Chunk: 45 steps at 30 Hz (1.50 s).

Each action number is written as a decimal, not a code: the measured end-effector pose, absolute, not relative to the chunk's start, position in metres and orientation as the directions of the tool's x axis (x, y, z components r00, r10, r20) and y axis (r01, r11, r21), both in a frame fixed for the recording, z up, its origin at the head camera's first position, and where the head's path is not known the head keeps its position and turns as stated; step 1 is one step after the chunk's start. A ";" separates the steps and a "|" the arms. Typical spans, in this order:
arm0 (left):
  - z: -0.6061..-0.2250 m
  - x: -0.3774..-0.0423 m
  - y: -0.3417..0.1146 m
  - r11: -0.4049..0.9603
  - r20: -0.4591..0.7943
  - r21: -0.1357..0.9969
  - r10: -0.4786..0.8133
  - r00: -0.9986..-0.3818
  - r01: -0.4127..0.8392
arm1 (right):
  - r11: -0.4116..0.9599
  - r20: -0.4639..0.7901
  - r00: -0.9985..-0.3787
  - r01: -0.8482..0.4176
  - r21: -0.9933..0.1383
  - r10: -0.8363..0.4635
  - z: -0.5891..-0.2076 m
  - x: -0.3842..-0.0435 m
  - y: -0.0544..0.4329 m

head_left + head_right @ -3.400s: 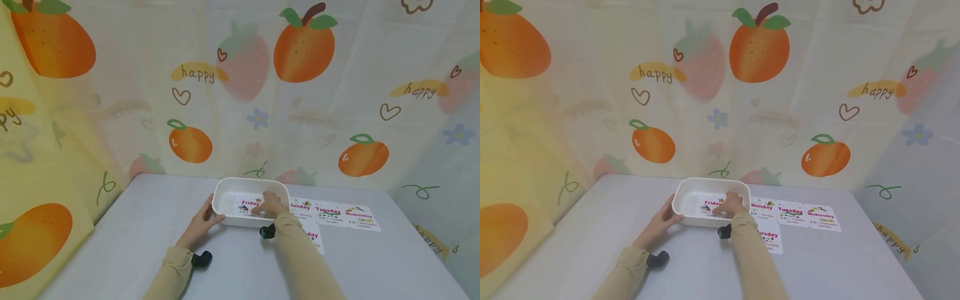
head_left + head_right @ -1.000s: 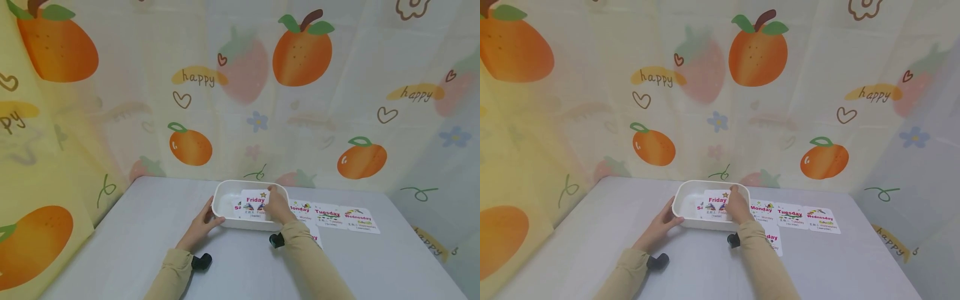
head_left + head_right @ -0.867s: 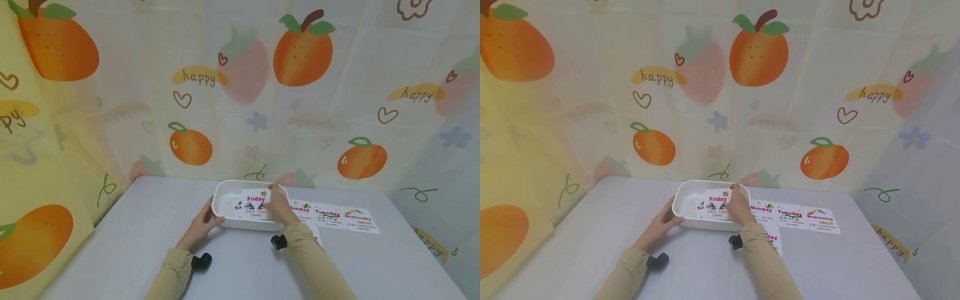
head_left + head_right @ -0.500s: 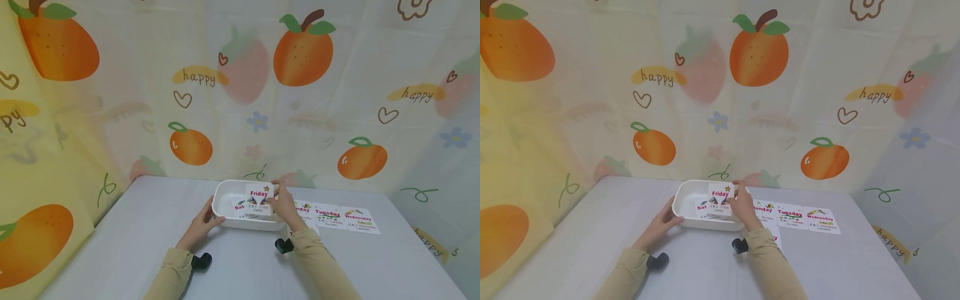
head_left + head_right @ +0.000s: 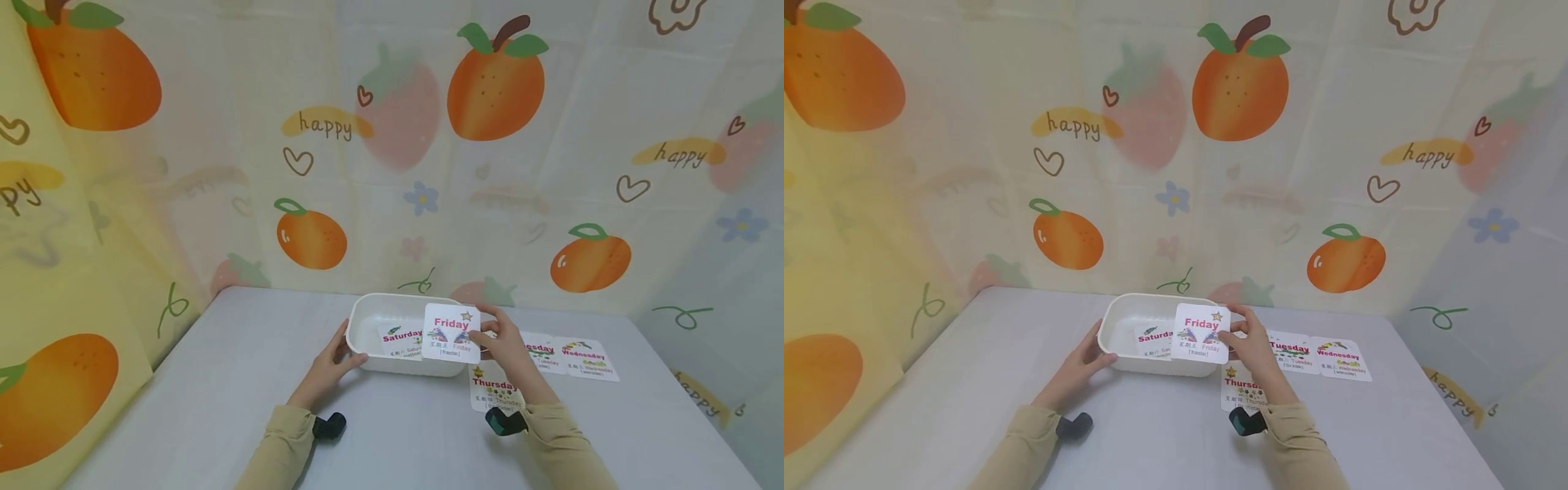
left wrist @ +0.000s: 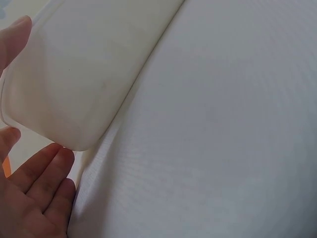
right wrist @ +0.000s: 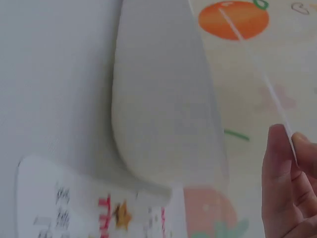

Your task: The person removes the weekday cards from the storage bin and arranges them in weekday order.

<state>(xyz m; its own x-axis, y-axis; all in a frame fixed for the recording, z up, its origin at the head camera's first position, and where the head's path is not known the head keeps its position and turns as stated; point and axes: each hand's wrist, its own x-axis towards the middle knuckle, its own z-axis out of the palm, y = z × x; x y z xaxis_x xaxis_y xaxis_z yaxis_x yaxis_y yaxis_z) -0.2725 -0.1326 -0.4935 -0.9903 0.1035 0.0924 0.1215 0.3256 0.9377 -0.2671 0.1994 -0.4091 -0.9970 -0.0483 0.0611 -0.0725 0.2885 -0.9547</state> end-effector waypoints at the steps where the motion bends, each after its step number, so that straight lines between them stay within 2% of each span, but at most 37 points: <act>1: -0.494 -0.273 -0.132 0.326 0.089 0.938 0.101 -0.991 0.117 | 0.285 0.057 -0.998 -0.066 -0.956 -0.040 -0.411 -0.264 0.206; 11: -0.496 -0.274 -0.134 0.323 0.106 0.937 0.103 -0.989 0.134 | 0.321 -0.024 -0.999 0.038 -0.946 0.049 -0.430 -0.236 0.277; 23: -0.493 -0.272 -0.133 0.302 0.093 0.945 0.114 -0.989 0.124 | 0.450 -0.119 -0.980 0.178 -0.875 0.158 -0.457 -0.219 0.339; 28: -0.493 -0.273 -0.133 0.320 0.081 0.941 0.100 -0.992 0.109 | 0.446 -0.147 -0.968 0.226 -0.866 0.205 -0.461 -0.216 0.352; 45: -0.493 -0.273 -0.133 0.334 0.074 0.937 0.092 -0.993 0.101 | 0.501 -0.182 -0.956 0.276 -0.820 0.229 -0.461 -0.211 0.364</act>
<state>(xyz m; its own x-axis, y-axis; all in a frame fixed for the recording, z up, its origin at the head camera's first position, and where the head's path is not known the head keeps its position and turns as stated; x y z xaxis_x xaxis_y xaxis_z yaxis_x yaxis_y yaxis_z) -0.2730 -0.1328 -0.4928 -0.9930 0.0924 0.0738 0.1007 0.3340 0.9372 -0.2114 0.3639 -0.4605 -0.9562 0.2289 -0.1823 0.2763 0.5010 -0.8202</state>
